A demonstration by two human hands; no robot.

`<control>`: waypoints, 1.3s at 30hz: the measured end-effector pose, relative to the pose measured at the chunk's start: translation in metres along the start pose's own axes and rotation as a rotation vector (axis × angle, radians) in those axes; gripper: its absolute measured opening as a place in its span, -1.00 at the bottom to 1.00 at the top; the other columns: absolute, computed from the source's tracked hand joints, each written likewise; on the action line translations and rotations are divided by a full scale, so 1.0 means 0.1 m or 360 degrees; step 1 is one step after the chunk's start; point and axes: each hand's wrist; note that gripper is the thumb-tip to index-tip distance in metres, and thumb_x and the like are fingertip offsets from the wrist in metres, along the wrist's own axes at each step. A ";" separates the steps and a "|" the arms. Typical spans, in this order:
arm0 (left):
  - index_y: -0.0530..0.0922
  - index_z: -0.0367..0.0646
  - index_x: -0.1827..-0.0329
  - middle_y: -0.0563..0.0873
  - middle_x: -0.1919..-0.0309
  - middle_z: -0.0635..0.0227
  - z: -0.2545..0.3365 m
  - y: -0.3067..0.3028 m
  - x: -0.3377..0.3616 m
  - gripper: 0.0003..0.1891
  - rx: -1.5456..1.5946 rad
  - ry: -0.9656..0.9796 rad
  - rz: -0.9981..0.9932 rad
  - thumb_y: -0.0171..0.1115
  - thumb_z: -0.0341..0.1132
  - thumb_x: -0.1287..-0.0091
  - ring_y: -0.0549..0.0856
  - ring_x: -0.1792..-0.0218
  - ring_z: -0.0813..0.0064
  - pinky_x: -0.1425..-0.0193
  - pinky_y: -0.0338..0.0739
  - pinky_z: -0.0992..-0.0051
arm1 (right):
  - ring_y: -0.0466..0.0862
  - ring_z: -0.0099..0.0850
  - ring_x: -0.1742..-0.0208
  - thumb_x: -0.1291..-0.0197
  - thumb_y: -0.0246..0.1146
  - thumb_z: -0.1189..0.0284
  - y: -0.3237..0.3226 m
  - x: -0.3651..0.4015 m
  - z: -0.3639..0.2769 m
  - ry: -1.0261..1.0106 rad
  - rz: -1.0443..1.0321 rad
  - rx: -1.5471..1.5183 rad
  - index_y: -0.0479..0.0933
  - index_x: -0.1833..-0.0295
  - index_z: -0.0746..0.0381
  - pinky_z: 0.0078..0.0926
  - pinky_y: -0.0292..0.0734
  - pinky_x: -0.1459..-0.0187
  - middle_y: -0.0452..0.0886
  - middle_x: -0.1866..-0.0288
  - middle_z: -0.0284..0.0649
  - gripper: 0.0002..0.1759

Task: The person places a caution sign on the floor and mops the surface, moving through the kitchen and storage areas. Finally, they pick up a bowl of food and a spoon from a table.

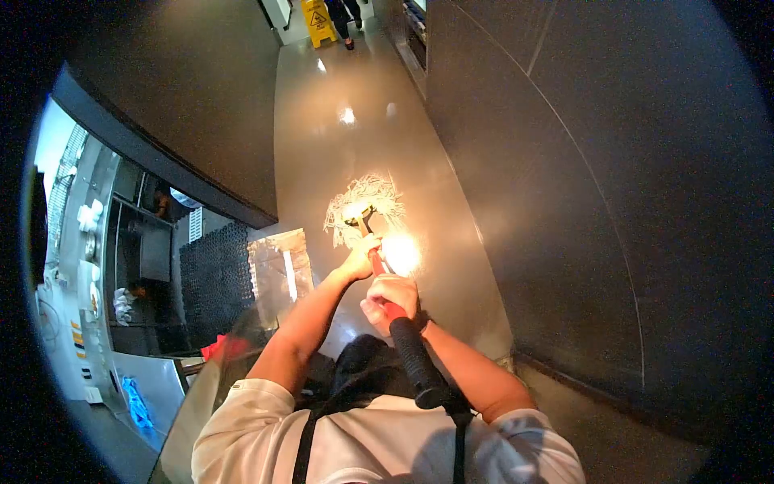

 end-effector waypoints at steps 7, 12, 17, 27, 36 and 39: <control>0.55 -0.24 0.00 0.59 0.26 0.17 -0.80 -0.27 -0.82 -0.72 0.0116 0.0338 0.0256 0.28 -0.28 -0.32 0.63 0.24 0.21 0.08 0.58 0.27 | 0.50 -0.24 0.58 -0.03 0.27 0.62 0.22 -0.79 0.69 -0.0068 0.0252 0.0033 0.45 0.45 0.35 -0.38 0.42 0.46 0.46 0.59 -0.15 -0.88; 0.37 -0.17 -0.27 0.50 0.31 0.34 -1.91 -0.32 -1.74 -0.60 0.1187 0.0072 0.0228 0.14 -0.23 -0.43 0.55 0.26 0.36 0.09 0.54 0.28 | 0.55 -0.28 0.52 -0.18 0.15 0.62 0.34 -1.45 1.85 -0.0362 0.0220 0.0191 0.47 0.40 0.37 -0.31 0.55 0.39 0.50 0.53 -0.16 -0.90; 0.35 -0.10 -0.31 0.55 0.01 0.08 -2.87 -0.80 -2.93 -0.41 0.2087 -0.0832 0.0242 0.28 -0.36 -0.18 0.48 -0.17 -0.05 -0.24 0.46 0.08 | 0.54 -0.34 0.51 -0.16 0.11 0.74 0.57 -2.28 3.01 -0.0074 0.0234 0.0230 0.48 0.28 0.30 -0.43 0.55 0.32 0.54 0.43 -0.17 -0.87; 0.16 -0.24 -0.55 0.29 -0.48 -0.15 -3.73 -1.91 -3.83 -0.14 0.0312 -0.0764 0.0438 0.30 -0.53 -0.11 0.25 -0.53 -0.06 -0.61 0.17 0.21 | 0.63 -0.47 0.29 -0.32 0.30 0.49 1.23 -4.46 6.25 0.0312 0.0210 0.0472 0.57 0.05 0.28 -0.44 0.59 0.20 0.67 0.28 -0.22 -0.86; 0.08 -0.27 -0.58 0.43 -0.39 -0.20 -3.96 -1.95 -3.55 -0.16 0.0107 -0.1226 0.0220 0.31 -0.25 -0.30 0.41 -0.45 -0.05 -0.52 0.30 0.21 | 0.67 -0.48 0.24 -0.25 0.36 0.44 1.47 -4.86 6.68 0.0761 0.0199 0.0374 0.58 0.08 0.19 -0.42 0.59 0.11 0.68 0.31 -0.26 -0.83; 0.07 -0.19 -0.61 0.54 -0.28 -0.20 -3.58 -2.21 -3.95 -0.24 0.0815 -0.1493 0.0406 0.11 -0.04 -0.45 0.54 -0.35 -0.05 -0.41 0.42 0.19 | 0.66 -0.50 0.21 -0.25 0.35 0.46 1.50 -4.39 6.36 0.0649 0.0268 0.0391 0.57 0.11 0.20 -0.46 0.58 0.11 0.67 0.29 -0.26 -0.86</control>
Point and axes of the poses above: each hand's wrist, its own x-axis away from the middle knuckle, its own y-axis out of the palm, z = x × y
